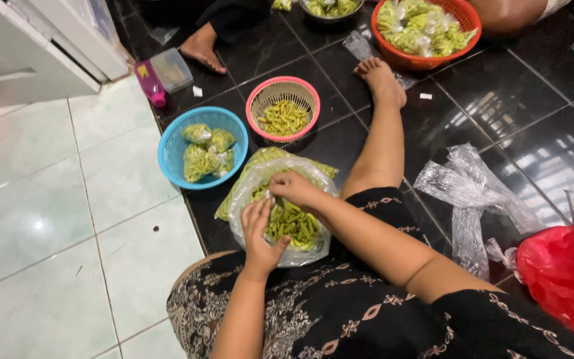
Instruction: Manual packaging of small green vegetables into plastic bags while sitting on the floor.
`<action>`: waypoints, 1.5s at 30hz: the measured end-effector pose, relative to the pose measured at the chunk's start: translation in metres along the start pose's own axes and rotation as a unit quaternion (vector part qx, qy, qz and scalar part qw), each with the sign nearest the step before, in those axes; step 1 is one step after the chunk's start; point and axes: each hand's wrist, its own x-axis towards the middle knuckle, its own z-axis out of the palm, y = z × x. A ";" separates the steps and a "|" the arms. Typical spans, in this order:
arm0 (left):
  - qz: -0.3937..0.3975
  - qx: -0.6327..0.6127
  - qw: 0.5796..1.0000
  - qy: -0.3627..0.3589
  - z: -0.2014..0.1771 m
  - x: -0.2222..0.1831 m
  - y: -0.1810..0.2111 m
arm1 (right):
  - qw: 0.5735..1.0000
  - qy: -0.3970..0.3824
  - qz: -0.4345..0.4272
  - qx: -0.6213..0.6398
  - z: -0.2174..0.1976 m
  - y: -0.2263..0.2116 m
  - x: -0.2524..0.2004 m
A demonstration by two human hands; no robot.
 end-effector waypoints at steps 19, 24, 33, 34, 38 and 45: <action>-0.118 -0.070 0.988 -0.066 -0.037 0.004 0.016 | 0.942 -0.011 -0.306 -0.137 0.005 -0.054 -0.044; -0.079 0.003 0.993 -0.089 -0.038 0.002 -0.001 | 0.960 -0.042 -0.228 -0.154 0.010 -0.032 -0.047; -0.122 -0.025 0.987 -0.105 -0.048 0.005 -0.014 | 0.964 -0.095 -0.178 -0.171 0.003 -0.017 -0.038; -0.178 -0.047 0.978 -0.095 -0.053 -0.001 0.003 | 0.966 -0.110 -0.156 -0.173 0.009 -0.016 -0.043; -0.186 -0.073 0.980 -0.002 -0.066 0.018 -0.023 | 0.965 -0.093 -0.207 -0.131 -0.006 -0.004 -0.037; -0.088 -0.015 0.986 0.137 -0.118 0.109 -0.058 | 0.979 0.040 -0.198 0.031 -0.054 0.002 -0.035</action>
